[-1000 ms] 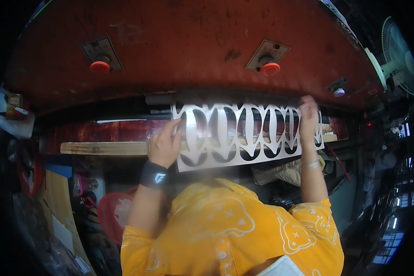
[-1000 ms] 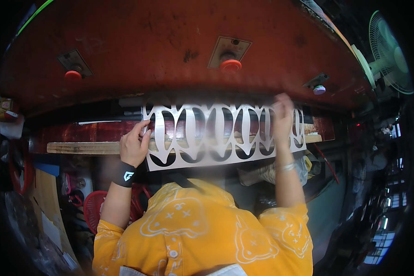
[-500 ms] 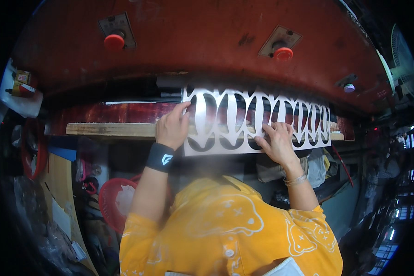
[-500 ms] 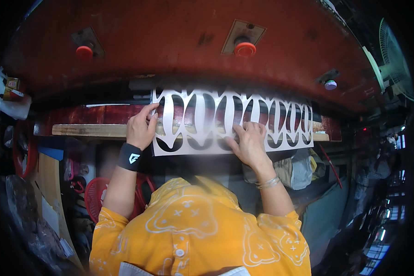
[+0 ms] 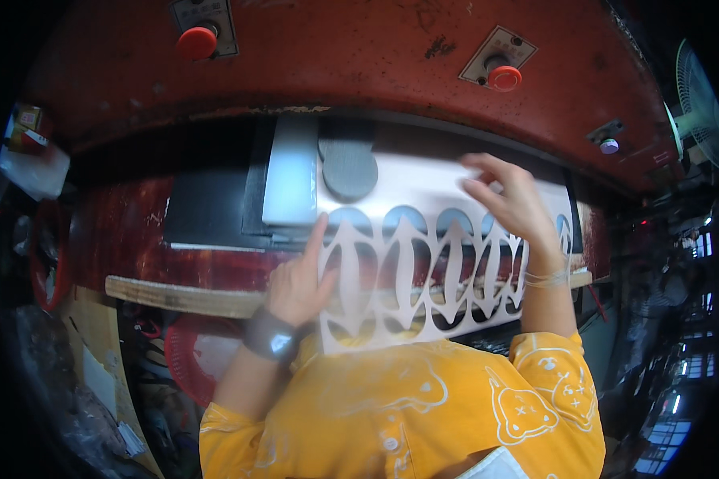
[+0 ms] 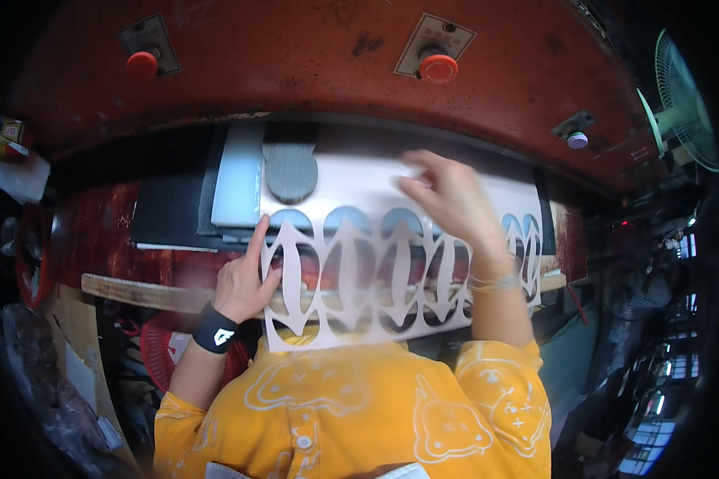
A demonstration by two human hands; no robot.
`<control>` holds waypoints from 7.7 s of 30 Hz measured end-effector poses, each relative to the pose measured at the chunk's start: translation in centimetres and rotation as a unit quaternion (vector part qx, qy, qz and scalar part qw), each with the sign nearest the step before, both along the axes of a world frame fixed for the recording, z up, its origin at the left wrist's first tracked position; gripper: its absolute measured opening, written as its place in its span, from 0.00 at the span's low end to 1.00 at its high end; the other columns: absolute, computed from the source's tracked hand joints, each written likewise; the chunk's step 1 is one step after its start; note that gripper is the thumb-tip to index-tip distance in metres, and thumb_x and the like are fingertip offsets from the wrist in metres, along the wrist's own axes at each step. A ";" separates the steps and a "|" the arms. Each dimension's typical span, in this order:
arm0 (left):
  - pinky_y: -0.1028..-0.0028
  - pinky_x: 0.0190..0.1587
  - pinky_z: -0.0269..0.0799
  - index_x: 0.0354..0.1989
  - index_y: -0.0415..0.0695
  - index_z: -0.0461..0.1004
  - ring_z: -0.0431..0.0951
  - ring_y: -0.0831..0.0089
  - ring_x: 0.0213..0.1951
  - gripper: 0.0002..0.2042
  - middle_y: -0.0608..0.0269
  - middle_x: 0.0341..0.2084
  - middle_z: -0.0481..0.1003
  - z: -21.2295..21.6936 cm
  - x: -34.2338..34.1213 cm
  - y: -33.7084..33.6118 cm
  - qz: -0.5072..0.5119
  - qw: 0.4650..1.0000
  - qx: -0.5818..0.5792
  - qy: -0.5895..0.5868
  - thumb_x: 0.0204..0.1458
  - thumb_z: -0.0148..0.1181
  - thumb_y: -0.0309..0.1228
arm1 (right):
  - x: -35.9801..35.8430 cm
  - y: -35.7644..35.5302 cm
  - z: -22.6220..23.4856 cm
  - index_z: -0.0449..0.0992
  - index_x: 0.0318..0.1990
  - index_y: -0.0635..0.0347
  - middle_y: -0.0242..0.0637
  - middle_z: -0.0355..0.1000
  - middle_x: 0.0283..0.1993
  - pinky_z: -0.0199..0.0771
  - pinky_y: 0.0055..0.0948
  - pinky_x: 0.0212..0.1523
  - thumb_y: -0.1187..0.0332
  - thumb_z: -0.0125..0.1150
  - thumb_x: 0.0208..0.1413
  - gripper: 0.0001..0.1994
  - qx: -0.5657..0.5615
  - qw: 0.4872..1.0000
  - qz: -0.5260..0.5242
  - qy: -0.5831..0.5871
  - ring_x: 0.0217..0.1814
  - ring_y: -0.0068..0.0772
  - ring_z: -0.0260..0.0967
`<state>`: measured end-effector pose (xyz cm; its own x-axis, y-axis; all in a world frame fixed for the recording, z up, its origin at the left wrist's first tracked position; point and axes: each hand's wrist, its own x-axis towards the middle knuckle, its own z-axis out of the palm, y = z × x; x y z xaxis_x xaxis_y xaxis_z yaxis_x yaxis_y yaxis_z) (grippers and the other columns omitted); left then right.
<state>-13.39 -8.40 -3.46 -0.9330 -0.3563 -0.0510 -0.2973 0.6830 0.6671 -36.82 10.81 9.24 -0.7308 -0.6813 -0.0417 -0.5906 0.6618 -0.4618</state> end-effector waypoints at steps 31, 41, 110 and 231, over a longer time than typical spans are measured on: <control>0.61 0.23 0.72 0.67 0.36 0.49 0.76 0.53 0.20 0.37 0.51 0.18 0.73 0.5 -0.4 0.0 -0.025 1.000 0.003 -0.012 0.47 0.59 0.26 | -1.7 -11.2 -8.0 0.70 0.57 0.59 0.58 0.53 0.66 0.54 0.50 0.64 0.59 0.69 0.36 0.35 -0.063 0.993 0.011 0.095 0.65 0.63 0.49; 0.66 0.29 0.73 0.64 0.35 0.56 0.78 0.57 0.25 0.31 0.52 0.23 0.76 -0.1 1.4 1.1 0.002 0.992 0.053 0.112 0.49 0.55 0.25 | -9.9 0.6 -7.1 0.66 0.60 0.60 0.51 0.56 0.65 0.50 0.40 0.67 0.63 0.63 0.52 0.28 -0.289 0.942 -0.086 0.147 0.68 0.48 0.53; 0.61 0.35 0.74 0.63 0.35 0.58 0.80 0.47 0.33 0.27 0.37 0.39 0.75 0.4 -0.2 1.8 0.032 0.999 0.039 0.010 0.53 0.49 0.24 | -8.5 -3.8 -7.3 0.69 0.59 0.58 0.59 0.50 0.69 0.53 0.40 0.67 0.60 0.66 0.34 0.37 -0.141 0.988 -0.029 -0.062 0.71 0.55 0.48; 0.70 0.34 0.71 0.58 0.40 0.66 0.77 0.66 0.28 0.21 0.45 0.32 0.77 -2.0 -0.2 2.0 0.101 0.978 0.044 0.175 0.54 0.47 0.24 | -16.4 17.0 -1.2 0.41 0.68 0.69 0.59 0.38 0.71 0.36 0.41 0.71 0.48 0.48 0.61 0.40 -0.463 0.770 -0.279 0.339 0.75 0.53 0.34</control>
<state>-13.64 -6.41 -5.46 -0.8098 -0.5438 0.2202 -0.1631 0.5692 0.8059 -53.26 27.83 8.01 -0.5607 0.2381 0.7931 -0.6464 0.4727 -0.5989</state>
